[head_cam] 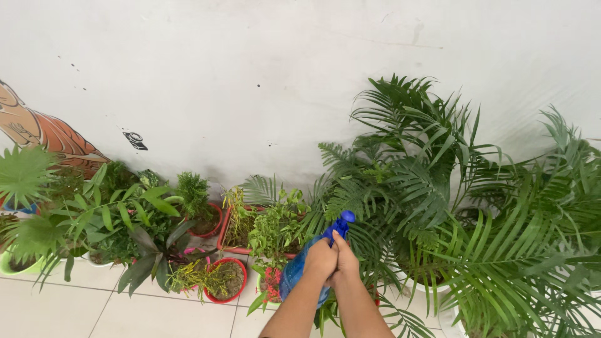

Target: The person uses a blue spray bottle to mist water onto several potted plants arranged along a wall. The person moves the spray bottle from left to right, targeting different plants in sequence.

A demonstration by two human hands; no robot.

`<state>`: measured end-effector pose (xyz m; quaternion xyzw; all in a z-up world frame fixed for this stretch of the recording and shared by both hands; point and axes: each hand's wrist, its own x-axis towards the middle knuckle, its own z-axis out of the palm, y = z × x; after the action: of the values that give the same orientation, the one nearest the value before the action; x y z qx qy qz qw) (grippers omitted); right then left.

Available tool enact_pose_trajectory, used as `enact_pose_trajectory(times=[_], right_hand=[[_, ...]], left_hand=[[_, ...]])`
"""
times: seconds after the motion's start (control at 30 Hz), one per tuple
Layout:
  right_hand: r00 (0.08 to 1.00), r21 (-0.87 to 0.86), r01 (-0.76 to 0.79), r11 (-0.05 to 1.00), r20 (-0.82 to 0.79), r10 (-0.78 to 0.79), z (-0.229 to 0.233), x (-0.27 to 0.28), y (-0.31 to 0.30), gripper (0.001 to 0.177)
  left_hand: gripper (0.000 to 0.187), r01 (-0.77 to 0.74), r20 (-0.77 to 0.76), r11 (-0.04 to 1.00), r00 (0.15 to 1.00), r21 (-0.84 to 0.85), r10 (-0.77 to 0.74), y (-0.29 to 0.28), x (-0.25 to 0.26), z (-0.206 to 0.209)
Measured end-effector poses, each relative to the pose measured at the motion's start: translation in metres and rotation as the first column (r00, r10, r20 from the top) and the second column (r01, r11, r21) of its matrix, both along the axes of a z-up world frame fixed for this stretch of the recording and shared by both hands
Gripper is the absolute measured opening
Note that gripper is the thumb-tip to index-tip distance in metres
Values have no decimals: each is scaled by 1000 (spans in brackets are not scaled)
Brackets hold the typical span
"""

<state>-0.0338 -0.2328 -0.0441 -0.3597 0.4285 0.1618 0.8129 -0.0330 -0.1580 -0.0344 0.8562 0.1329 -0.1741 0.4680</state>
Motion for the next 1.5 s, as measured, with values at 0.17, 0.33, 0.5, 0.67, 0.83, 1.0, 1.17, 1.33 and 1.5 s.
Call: enact_pose_trajectory(times=[0.17, 0.33, 0.5, 0.67, 0.83, 1.0, 1.17, 1.33, 1.5], right_hand=[[982, 38, 94, 995, 162, -99, 0, 1, 8, 42], [974, 9, 123, 992, 192, -123, 11, 1, 17, 41], [997, -55, 76, 996, 22, -75, 6, 10, 34, 45], [974, 55, 78, 995, 208, -88, 8, 17, 80, 48], [970, 105, 16, 994, 241, -41, 22, 21, 138, 43], [980, 163, -17, 987, 200, -16, -2, 25, 180, 42], [981, 168, -28, 985, 196, -5, -9, 20, 217, 43], [974, 144, 10, 989, 224, -42, 1, 3, 248, 46], [951, 153, 21, 988, 301, -67, -2, -8, 260, 45]], left_hand=[[55, -65, -27, 998, 998, -13, 64, 3, -2, 17], [57, -77, -43, 997, 996, -26, 76, 12, -3, 30], [51, -41, 9, 999, 999, -10, 41, 32, 2, 16], [58, -84, -63, 996, 994, -1, 84, 78, 7, 43], [62, -134, -42, 991, 990, 30, 135, 131, 13, 53], [54, -50, 14, 996, 999, 67, 49, 178, 19, 26], [53, -47, -33, 996, 998, 74, 49, 214, 17, 17], [63, -54, -52, 996, 997, 73, 58, 242, 4, 26], [60, -53, -49, 998, 997, 41, 55, 254, 1, 23]])
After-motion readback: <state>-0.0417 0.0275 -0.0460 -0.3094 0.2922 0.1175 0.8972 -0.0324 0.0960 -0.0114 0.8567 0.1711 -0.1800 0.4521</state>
